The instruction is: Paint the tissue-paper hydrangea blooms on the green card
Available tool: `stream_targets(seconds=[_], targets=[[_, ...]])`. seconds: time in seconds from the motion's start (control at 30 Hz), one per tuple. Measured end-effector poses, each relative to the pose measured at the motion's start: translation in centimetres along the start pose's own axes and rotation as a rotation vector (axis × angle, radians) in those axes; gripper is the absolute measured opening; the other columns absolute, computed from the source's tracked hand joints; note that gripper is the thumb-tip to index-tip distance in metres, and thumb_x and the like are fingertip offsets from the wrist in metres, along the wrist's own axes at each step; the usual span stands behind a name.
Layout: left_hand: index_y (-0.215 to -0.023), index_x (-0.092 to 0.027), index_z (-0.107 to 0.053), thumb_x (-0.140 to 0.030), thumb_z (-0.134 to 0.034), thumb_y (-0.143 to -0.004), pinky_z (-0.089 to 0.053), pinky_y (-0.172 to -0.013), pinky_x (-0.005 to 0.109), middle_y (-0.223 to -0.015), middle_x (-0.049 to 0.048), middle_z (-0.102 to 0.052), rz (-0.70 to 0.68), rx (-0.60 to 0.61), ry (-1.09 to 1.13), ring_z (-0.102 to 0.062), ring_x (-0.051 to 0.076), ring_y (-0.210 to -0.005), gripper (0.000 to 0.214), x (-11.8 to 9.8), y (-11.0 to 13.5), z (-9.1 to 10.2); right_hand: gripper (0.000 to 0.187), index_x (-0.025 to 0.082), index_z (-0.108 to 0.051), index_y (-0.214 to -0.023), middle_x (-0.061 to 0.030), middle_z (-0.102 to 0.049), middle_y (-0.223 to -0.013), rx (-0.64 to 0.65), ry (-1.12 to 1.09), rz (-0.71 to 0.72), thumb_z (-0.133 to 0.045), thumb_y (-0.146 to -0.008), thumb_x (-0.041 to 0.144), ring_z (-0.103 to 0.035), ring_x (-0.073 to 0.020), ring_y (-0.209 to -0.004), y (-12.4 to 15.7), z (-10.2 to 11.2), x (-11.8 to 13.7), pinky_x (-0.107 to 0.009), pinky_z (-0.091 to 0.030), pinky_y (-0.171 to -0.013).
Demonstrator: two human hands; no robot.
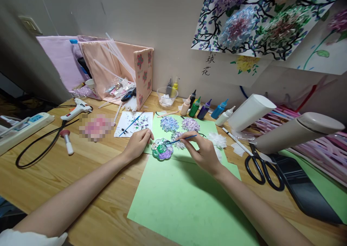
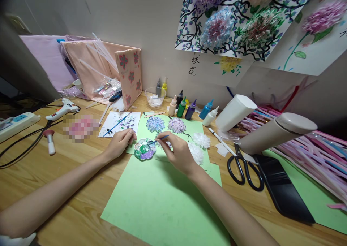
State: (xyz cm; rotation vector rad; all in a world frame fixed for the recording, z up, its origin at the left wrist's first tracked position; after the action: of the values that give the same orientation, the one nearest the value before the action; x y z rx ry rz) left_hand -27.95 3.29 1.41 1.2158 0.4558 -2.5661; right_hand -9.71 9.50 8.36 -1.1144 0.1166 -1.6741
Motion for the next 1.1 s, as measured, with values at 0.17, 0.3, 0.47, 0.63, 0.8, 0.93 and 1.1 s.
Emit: stream_targets(seconds=[0.17, 0.3, 0.47, 0.63, 0.8, 0.93, 1.1], targets=[[-0.070, -0.019, -0.058, -0.039, -0.029, -0.094, -0.036, -0.057, 0.026, -0.056, -0.0024, -0.050, -0.006, 0.003, 0.001, -0.049, 0.015, -0.055, 0.042, -0.1, 0.0, 0.0, 0.009, 0.021, -0.057, -0.093, -0.0040, -0.068, -0.085, 0.072, -0.031, -0.020, -0.050, -0.090, 0.024, -0.067, -0.0148, -0.076, -0.1, -0.6, -0.4, -0.027, -0.054, -0.067], [-0.070, -0.019, -0.058, -0.040, -0.030, -0.094, -0.036, -0.057, 0.026, -0.056, -0.0024, -0.050, -0.004, 0.001, 0.000, -0.049, 0.015, -0.055, 0.042, -0.1, 0.0, 0.0, 0.009, 0.021, -0.057, -0.094, -0.0045, -0.068, -0.086, 0.019, -0.049, -0.057, -0.050, -0.090, 0.025, -0.067, -0.0155, -0.077, -0.1, -0.1, -0.9, -0.027, -0.053, -0.066], [-0.071, -0.019, -0.058, -0.040, -0.029, -0.094, -0.037, -0.057, 0.026, -0.056, -0.0019, -0.050, -0.001, -0.004, -0.001, -0.049, 0.015, -0.056, 0.043, -0.1, 0.0, 0.0, 0.010, 0.020, -0.058, -0.091, -0.0035, -0.067, -0.083, 0.074, -0.049, -0.074, -0.050, -0.090, 0.026, -0.066, -0.0145, -0.073, -0.2, -0.4, -1.0, -0.026, -0.053, -0.064], [-0.070, -0.019, -0.058, -0.039, -0.030, -0.094, -0.036, -0.056, 0.025, -0.056, -0.0026, -0.050, -0.006, -0.011, 0.000, -0.049, 0.015, -0.054, 0.042, 0.0, 0.0, 0.1, 0.011, 0.021, -0.059, -0.093, -0.0046, -0.068, -0.088, 0.095, -0.041, -0.055, -0.048, -0.091, 0.025, -0.066, -0.0156, -0.079, -0.3, -0.5, -0.8, -0.028, -0.053, -0.069], [-0.069, -0.019, -0.058, -0.039, -0.031, -0.094, -0.035, -0.055, 0.025, -0.056, -0.0023, -0.050, -0.009, -0.009, 0.004, -0.048, 0.014, -0.054, 0.042, -0.1, 0.0, 0.1, 0.010, 0.021, -0.059, -0.091, -0.0036, -0.068, -0.085, 0.078, -0.045, -0.081, -0.050, -0.090, 0.024, -0.065, -0.0145, -0.075, -0.3, -0.3, -1.0, -0.026, -0.052, -0.066], [-0.070, -0.019, -0.058, -0.038, -0.031, -0.094, -0.035, -0.057, 0.025, -0.056, -0.0027, -0.050, -0.004, -0.002, 0.010, -0.048, 0.014, -0.054, 0.041, 0.0, -0.1, 0.1, 0.010, 0.021, -0.060, -0.090, -0.0037, -0.068, -0.085, 0.087, -0.070, -0.081, -0.051, -0.090, 0.025, -0.066, -0.0152, -0.077, -0.5, -0.2, -0.7, -0.027, -0.052, -0.068], [-0.070, -0.019, -0.057, -0.039, -0.031, -0.095, -0.035, -0.057, 0.025, -0.057, -0.0026, -0.050, -0.001, 0.007, 0.014, -0.048, 0.014, -0.055, 0.041, 0.1, -0.1, 0.0, 0.010, 0.020, -0.060, -0.090, -0.0039, -0.067, -0.084, -0.155, -0.255, -0.174, -0.054, -0.088, 0.028, -0.066, -0.0157, -0.079, -0.4, 3.7, -2.0, -0.030, -0.055, -0.072]])
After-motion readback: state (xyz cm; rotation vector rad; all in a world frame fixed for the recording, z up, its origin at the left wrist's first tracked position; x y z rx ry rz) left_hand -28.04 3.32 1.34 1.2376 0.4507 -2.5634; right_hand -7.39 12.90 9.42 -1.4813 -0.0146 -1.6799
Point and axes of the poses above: each hand's wrist, its own y-axis away from the middle knuckle, its own z-axis out of the back of the hand, x = y × z, the point moved 9 cm from there along -y, towards the middle knuckle
